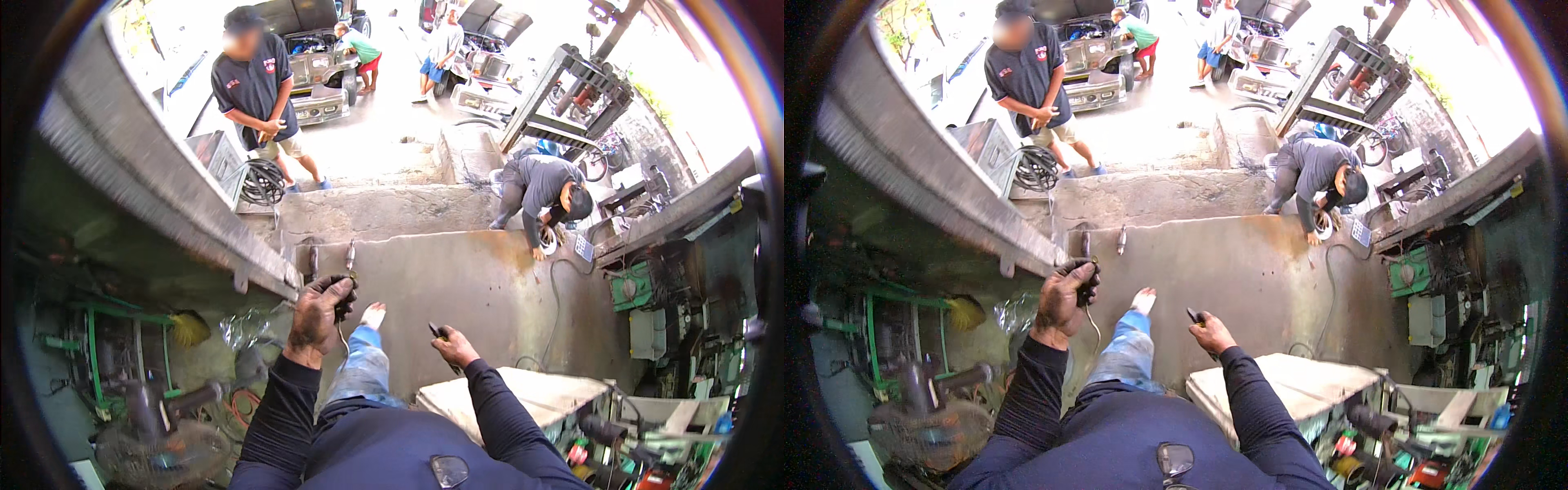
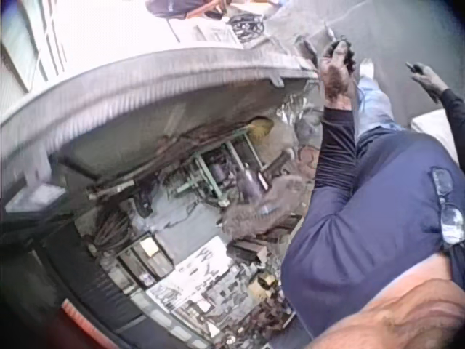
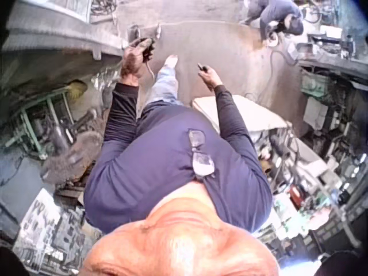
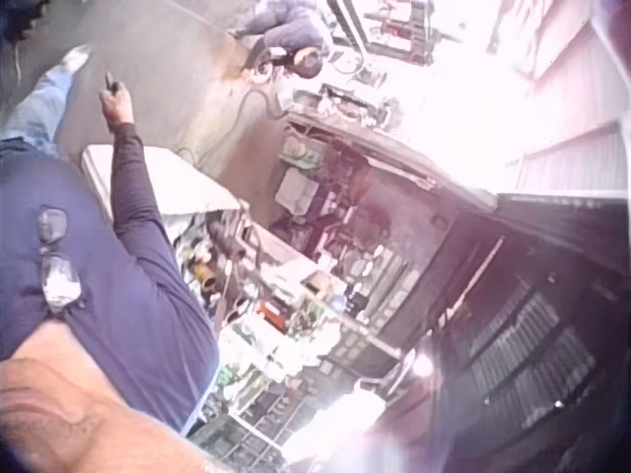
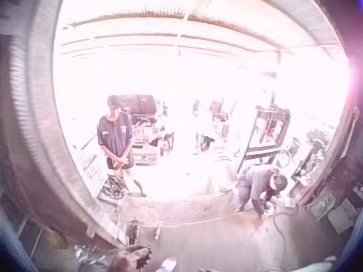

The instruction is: The person retrieves a cable and tools from a cluttered workshop, walks to a vehicle with an open hood, and works on the engine by connecting and adjusting components. They then return to the workshop to gather additional parts and tools.

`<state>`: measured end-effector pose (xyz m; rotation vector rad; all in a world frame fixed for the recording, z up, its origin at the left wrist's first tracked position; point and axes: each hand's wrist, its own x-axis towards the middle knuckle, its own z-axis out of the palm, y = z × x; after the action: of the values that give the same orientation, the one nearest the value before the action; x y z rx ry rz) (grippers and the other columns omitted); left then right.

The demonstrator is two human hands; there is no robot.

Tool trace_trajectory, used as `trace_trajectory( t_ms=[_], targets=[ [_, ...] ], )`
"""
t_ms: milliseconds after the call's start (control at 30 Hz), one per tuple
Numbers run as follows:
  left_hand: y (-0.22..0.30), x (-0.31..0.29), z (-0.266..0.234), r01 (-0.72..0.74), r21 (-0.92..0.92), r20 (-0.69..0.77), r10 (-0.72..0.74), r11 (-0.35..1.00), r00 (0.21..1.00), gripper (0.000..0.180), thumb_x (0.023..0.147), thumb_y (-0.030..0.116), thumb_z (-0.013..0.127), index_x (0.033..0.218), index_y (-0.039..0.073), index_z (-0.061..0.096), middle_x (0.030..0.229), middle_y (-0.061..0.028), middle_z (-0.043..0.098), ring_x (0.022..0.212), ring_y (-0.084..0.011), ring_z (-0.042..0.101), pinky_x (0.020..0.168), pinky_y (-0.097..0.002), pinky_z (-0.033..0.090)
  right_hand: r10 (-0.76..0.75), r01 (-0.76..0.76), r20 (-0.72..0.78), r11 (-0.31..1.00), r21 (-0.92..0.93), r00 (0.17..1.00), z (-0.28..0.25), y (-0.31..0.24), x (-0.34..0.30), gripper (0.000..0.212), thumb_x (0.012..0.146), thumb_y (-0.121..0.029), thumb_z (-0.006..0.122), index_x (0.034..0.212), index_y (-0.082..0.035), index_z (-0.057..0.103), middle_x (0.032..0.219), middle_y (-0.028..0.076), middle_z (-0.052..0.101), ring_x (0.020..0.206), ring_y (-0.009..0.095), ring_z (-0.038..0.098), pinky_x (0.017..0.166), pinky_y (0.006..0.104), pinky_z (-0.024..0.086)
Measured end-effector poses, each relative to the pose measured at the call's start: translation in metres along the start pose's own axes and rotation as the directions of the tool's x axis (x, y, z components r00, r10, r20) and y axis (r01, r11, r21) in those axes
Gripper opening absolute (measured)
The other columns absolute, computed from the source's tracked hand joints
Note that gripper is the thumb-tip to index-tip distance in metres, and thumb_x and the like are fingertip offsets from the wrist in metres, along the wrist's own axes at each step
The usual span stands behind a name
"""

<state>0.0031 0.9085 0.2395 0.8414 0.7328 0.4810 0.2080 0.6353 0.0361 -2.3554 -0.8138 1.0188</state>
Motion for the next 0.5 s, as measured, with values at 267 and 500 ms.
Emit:
trace_trajectory(
  t_ms=[267, 500],
  targets=[
    [0.053, 0.321, 0.049, -0.015, 0.304, -0.215, 0.084, 0.953, 0.973, 0.021, 0.101, 0.027, 0.062, 0.093, 0.008, 0.068, 0.077, 0.0038, 0.061, 0.06, -0.0052, 0.049, 0.054, -0.0221, 0.038, 0.424, -0.411, 0.006, 0.883, -0.228, 0.906, -0.109, 0.18, 0.13, 0.046, 0.085, -0.032, 0.066, 0.112, 0.006, 0.066, 0.112, 0.033, 0.067, 0.11, 0.047, 0.064, 0.094, 0.0485, 0.052],
    [0.1, 0.491, 0.123, -0.286, 0.953, 0.145, 0.682, 0.097, 0.717, 0.024, 0.103, 0.019, 0.056, 0.09, 0.0, 0.059, 0.086, -0.0222, 0.063, 0.081, -0.0466, 0.06, 0.068, -0.0509, 0.048, 0.465, -0.457, 0.22, 0.885, -0.091, 0.857, -0.242, 0.264, 0.2, 0.039, 0.082, -0.032, 0.069, 0.096, 0.004, 0.074, 0.089, 0.025, 0.073, 0.084, 0.034, 0.071, 0.08, 0.044, 0.054]
  ],
)
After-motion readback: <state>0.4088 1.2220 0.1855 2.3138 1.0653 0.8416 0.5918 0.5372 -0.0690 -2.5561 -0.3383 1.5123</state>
